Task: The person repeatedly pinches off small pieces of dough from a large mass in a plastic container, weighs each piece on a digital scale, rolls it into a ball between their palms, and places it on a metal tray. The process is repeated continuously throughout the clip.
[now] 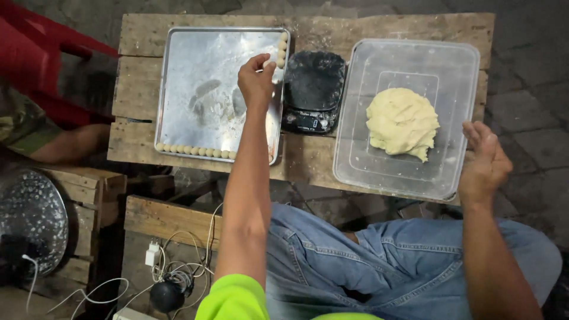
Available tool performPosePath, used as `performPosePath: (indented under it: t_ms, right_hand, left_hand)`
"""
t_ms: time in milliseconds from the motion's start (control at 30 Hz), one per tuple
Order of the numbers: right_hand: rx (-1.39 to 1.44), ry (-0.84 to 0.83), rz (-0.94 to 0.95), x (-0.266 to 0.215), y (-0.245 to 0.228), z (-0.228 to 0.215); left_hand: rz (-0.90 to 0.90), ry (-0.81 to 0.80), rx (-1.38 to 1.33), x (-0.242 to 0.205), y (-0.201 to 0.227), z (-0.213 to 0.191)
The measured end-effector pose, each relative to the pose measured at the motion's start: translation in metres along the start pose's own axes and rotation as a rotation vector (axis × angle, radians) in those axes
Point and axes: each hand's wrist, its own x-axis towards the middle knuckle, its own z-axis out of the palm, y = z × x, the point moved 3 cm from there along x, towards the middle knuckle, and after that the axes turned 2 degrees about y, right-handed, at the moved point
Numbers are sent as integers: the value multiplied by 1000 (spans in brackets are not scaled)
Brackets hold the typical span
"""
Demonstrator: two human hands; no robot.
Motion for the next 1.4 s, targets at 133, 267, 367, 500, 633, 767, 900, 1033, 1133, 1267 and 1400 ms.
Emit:
performPosePath:
  t_ms: [133,267,367,500,633,767,900,1033,1133,1267,1400]
  right_hand:
    - [32,-89,-51,2,-13,12]
    - [20,-125,-27,3,-6,15]
    - [14,-128,-34,4,-19,16]
    - [32,-124,-22,4,-14,17]
    - [30,-130,-36,4,-13,18]
    - [35,-138,-70,6,-18,21]
    - [36,-112,10,6,-14,24]
    - [-104,-158,79,7,-2,24]
    - [-203,-251,12,-2,15,21]
    - [-324,-220,-80,9,-6,29]
    - [-373,-191,-200,12,-9,32]
  left_hand:
    - [8,-8,69,17,-26,12]
    - [80,10,36,18,-38,25]
    - [26,-20,66,4,-25,22]
    - [50,-46,53,10,-42,28]
    - [107,-37,-10,13,-46,29]
    - [185,-58,61,15,-47,34]
    - [181,-85,23,14,-52,33]
    - [246,-43,112,13,-55,31]
    - [383,-55,200,-23,-21,27]
    - [735,-56,136,-73,40,50]
    - [829,-256,139,-158,78,76]
